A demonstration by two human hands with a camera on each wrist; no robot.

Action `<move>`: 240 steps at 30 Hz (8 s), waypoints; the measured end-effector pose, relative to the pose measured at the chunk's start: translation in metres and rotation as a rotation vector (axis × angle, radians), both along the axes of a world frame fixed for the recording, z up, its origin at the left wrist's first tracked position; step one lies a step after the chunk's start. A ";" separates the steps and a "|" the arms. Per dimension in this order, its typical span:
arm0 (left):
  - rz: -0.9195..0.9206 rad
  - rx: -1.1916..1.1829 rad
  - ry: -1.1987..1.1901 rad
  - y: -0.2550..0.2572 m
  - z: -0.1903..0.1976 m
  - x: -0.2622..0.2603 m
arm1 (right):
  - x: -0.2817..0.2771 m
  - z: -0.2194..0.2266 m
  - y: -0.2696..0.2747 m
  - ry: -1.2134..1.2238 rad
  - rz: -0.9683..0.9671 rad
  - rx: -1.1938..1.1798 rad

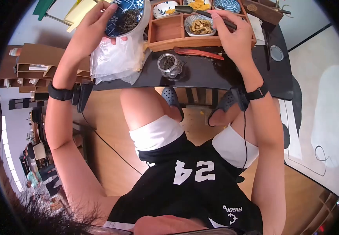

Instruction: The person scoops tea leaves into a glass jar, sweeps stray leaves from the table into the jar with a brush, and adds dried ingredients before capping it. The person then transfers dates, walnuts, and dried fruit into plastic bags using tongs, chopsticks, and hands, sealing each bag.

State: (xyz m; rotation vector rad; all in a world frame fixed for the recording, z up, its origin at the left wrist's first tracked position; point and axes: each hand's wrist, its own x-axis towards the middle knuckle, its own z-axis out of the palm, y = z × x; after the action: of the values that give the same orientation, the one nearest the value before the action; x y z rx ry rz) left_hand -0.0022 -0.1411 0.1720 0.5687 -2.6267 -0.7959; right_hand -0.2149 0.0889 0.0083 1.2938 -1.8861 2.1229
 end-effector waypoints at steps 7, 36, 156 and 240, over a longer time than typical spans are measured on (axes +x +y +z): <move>-0.076 0.242 -0.009 -0.014 0.002 -0.002 | 0.005 0.007 0.001 -0.045 0.007 0.033; 0.040 0.663 0.468 0.062 -0.129 0.014 | 0.061 0.048 0.023 -0.204 0.198 -0.051; 0.092 0.005 0.906 0.069 -0.189 -0.008 | 0.090 0.048 0.034 0.675 0.195 0.137; 0.053 0.139 0.939 0.072 -0.195 -0.006 | 0.093 0.049 0.042 0.731 0.183 0.158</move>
State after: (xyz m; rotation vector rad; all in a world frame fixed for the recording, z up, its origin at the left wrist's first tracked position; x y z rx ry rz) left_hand -0.0084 -0.0688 -0.0229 0.2036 -1.6993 -0.9352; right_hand -0.1217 0.1305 0.0571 1.9778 -1.6590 1.2674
